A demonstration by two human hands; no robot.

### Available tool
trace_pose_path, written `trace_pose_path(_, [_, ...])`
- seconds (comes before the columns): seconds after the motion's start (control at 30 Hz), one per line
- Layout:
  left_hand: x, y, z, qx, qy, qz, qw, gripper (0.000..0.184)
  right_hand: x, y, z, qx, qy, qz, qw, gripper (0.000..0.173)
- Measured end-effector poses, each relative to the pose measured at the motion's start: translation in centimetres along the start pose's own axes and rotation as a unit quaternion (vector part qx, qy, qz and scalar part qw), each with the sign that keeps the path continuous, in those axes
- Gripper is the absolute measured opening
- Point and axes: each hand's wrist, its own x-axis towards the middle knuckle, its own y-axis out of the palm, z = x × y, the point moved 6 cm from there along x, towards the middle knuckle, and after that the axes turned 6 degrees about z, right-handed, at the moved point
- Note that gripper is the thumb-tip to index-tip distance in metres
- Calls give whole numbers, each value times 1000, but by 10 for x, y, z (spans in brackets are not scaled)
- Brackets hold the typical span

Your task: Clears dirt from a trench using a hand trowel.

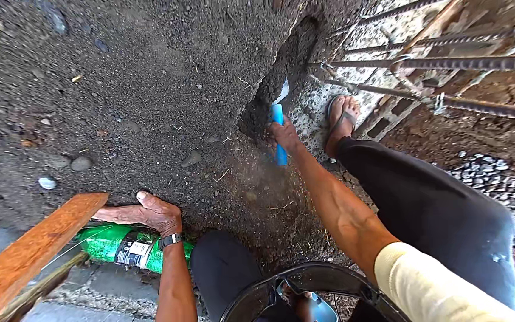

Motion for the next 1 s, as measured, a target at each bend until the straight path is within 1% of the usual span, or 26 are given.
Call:
trace_pose_path(0.07, [0, 0, 1, 2, 2, -7, 1000, 101, -17, -1, 10, -8, -5, -2, 1000, 36])
trace_pose_path(0.17, [0, -3, -1, 9, -2, -12, 1000, 103, -54, -1, 31, -19, -32, 0, 999, 32])
trace_pose_path(0.23, [-1, -4, -2, 10, -10, -6, 1000, 104, -91, -1, 51, -34, -50, -7, 998, 30])
trace_pose_path(0.3, [-2, -5, -1, 13, -12, -2, 1000, 107, -142, 3, 74, -65, -50, -20, 996, 31])
trace_pose_path(0.43, [-2, -8, 2, 8, -16, -8, 1000, 106, -224, 33, 137, -151, -62, -84, 983, 32])
trace_pose_path(0.5, [-2, -8, 6, 16, -23, -2, 1000, 105, -262, 64, 173, -210, -73, -121, 967, 36])
trace_pose_path(0.53, [-2, -7, 7, 17, -21, -5, 1000, 105, -281, 87, 193, -241, -80, -133, 958, 37])
trace_pose_path(0.6, [-3, -9, 5, 12, -18, -18, 1000, 101, -316, 147, 230, -286, -114, -132, 942, 41])
trace_pose_path(0.63, [-2, -15, -4, 11, -29, -9, 999, 97, -330, 183, 248, -303, -151, -116, 934, 42])
trace_pose_path(0.67, [2, -32, -25, 7, -62, 27, 998, 87, -341, 219, 265, -321, -197, -89, 922, 43])
trace_pose_path(0.7, [10, -57, -57, 1, -124, 100, 987, 73, -350, 251, 279, -340, -245, -54, 907, 42])
trace_pose_path(0.73, [19, -79, -82, -14, -187, 160, 969, 64, -356, 275, 290, -356, -291, -19, 888, 40])
trace_pose_path(0.77, [25, -92, -96, -30, -232, 177, 956, 61, -360, 289, 296, -358, -328, 10, 874, 36])
trace_pose_path(0.8, [27, -94, -98, -46, -246, 181, 951, 63, -361, 293, 297, -350, -342, 36, 871, 34])
trace_pose_path(0.83, [25, -86, -89, -31, -220, 179, 959, 68, -359, 285, 292, -340, -345, 45, 873, 35])
trace_pose_path(0.87, [18, -68, -68, 0, -172, 154, 973, 76, -352, 268, 279, -330, -346, 30, 878, 37])
trace_pose_path(0.9, [8, -42, -37, 18, -99, 65, 993, 87, -342, 243, 260, -323, -336, -2, 885, 39])
trace_pose_path(0.93, [1, -22, -11, 22, -48, 6, 999, 94, -329, 212, 236, -329, -308, -35, 892, 41])
trace_pose_path(0.97, [-2, -11, 3, 23, -25, -6, 999, 98, -315, 177, 210, -342, -267, -68, 898, 42])
trace_pose_path(1.0, [-3, -8, 7, 28, -21, 1, 999, 99, -299, 140, 184, -360, -211, -91, 904, 44])
